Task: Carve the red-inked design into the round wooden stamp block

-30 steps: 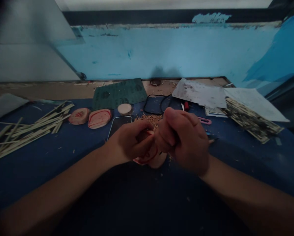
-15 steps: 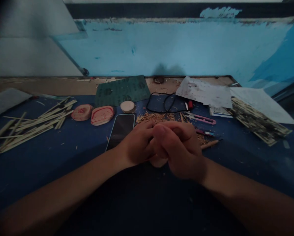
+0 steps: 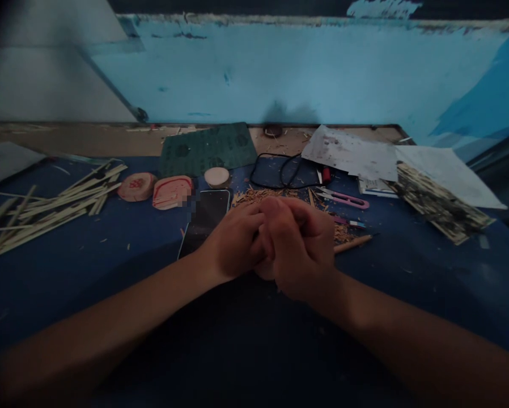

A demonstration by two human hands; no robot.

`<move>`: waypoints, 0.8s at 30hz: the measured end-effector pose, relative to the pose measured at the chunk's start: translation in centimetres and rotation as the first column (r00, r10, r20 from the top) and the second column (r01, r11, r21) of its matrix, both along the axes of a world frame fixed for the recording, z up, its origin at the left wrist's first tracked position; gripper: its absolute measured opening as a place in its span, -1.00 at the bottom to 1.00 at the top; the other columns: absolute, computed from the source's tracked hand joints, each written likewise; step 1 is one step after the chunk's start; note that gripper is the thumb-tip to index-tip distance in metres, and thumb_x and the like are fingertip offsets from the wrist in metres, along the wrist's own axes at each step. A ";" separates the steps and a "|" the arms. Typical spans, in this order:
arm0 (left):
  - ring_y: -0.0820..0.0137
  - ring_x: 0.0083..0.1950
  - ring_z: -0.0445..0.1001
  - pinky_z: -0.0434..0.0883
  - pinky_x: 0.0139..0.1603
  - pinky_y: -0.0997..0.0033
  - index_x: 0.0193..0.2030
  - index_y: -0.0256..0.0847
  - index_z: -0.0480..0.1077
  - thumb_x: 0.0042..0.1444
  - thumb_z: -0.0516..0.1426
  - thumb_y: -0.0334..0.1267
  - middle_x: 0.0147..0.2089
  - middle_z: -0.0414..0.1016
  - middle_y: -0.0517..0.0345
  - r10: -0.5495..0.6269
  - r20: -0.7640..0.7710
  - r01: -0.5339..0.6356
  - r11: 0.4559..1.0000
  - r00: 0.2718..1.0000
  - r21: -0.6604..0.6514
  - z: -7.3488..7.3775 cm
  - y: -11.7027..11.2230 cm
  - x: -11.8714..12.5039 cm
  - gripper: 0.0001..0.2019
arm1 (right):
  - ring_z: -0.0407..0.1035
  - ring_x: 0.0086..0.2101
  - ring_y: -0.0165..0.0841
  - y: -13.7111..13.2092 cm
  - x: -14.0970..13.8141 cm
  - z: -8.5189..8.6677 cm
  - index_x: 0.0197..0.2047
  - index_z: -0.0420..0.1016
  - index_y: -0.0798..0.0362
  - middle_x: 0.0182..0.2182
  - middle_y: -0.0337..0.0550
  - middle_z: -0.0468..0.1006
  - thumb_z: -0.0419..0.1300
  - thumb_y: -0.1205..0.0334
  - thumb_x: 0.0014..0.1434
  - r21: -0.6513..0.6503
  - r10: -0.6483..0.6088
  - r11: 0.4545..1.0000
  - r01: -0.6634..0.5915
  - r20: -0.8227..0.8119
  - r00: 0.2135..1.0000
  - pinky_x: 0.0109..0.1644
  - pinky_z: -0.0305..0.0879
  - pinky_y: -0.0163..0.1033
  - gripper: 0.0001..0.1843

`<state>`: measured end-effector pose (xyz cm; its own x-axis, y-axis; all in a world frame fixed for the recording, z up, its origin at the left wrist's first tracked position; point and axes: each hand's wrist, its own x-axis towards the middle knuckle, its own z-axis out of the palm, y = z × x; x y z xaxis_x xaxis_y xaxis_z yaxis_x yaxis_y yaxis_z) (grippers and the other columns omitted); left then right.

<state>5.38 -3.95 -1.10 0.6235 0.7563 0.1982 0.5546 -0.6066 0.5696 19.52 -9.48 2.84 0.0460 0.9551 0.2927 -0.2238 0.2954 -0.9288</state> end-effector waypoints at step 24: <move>0.21 -0.08 0.55 0.53 0.08 0.07 -0.27 -0.19 0.63 0.49 0.06 -0.25 -0.17 0.60 -0.01 -0.006 0.058 0.004 1.000 0.998 0.029 -0.6 0.2 -0.2 -0.65 | -0.08 -0.71 -0.53 1.1 1.3 3.3 -0.70 0.22 0.02 -0.72 -0.37 0.04 0.42 0.18 0.30 -0.097 0.124 0.984 -0.148 -0.220 0.968 -0.65 -0.15 -0.26 -0.36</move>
<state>5.17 -3.78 -1.67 0.6140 0.7468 0.2556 0.5183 -0.6256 0.5831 20.82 -8.42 6.14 -0.0371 0.9828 0.1812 -0.4505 0.1454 -0.8808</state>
